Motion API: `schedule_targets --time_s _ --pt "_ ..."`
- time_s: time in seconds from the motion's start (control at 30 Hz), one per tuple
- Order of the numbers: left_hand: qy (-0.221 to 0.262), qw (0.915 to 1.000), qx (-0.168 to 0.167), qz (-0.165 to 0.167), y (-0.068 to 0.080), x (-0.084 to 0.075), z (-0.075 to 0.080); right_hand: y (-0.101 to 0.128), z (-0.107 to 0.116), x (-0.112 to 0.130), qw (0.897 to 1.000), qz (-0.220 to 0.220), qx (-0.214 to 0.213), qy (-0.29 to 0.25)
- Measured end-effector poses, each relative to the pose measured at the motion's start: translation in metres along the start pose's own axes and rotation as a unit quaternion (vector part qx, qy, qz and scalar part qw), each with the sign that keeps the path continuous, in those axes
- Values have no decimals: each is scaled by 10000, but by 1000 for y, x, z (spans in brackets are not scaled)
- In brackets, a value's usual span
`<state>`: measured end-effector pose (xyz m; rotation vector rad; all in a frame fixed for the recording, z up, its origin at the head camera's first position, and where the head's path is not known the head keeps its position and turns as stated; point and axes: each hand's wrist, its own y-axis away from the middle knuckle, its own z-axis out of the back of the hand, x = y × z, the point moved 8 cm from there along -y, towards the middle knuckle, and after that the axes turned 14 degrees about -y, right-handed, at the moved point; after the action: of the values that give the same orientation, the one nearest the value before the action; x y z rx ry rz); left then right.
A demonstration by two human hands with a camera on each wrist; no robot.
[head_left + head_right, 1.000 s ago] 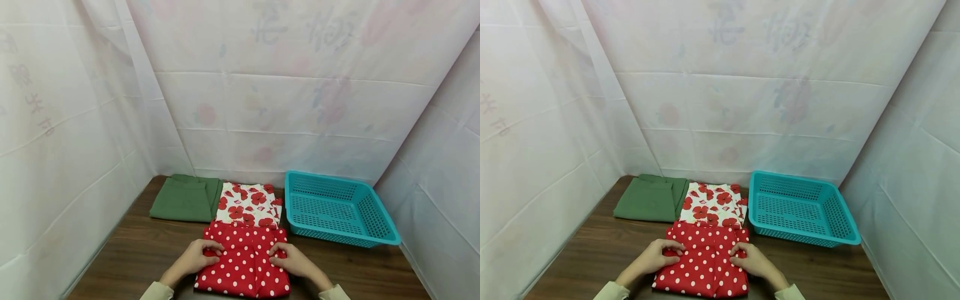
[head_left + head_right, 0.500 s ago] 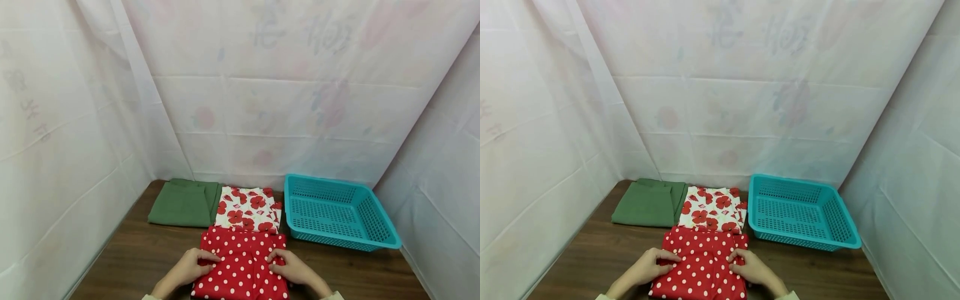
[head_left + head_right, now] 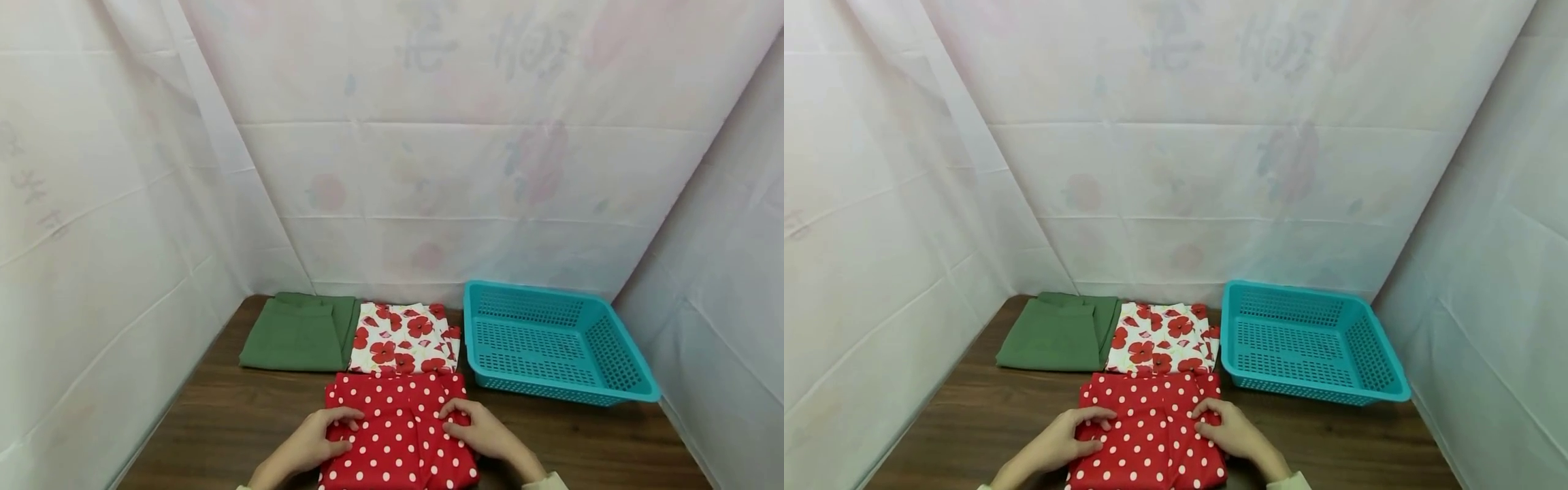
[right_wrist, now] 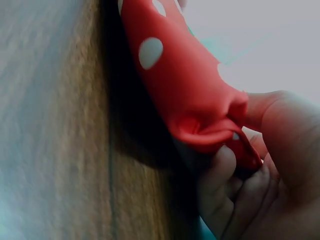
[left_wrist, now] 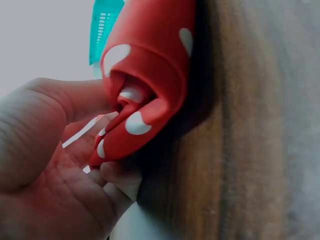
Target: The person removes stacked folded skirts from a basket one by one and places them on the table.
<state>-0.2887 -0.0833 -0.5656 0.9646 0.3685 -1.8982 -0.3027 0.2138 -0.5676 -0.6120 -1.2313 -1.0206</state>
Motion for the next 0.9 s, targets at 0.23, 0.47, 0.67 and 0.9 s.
schedule_targets --time_s 0.23,0.47,0.67,0.9 --pt "-214 9997 -103 -93 0 -1 1 -1 3 4 9998 -37 141 137" --pt "-226 9997 -126 -33 3 2 1 -3 0 3 9997 -89 185 130" --pt "-446 9987 -202 -125 7 2 2 -5 -2 2 9997 -86 184 121" --pt "-539 9982 -242 -137 6 0 -2 -3 0 1 9998 -116 132 120"
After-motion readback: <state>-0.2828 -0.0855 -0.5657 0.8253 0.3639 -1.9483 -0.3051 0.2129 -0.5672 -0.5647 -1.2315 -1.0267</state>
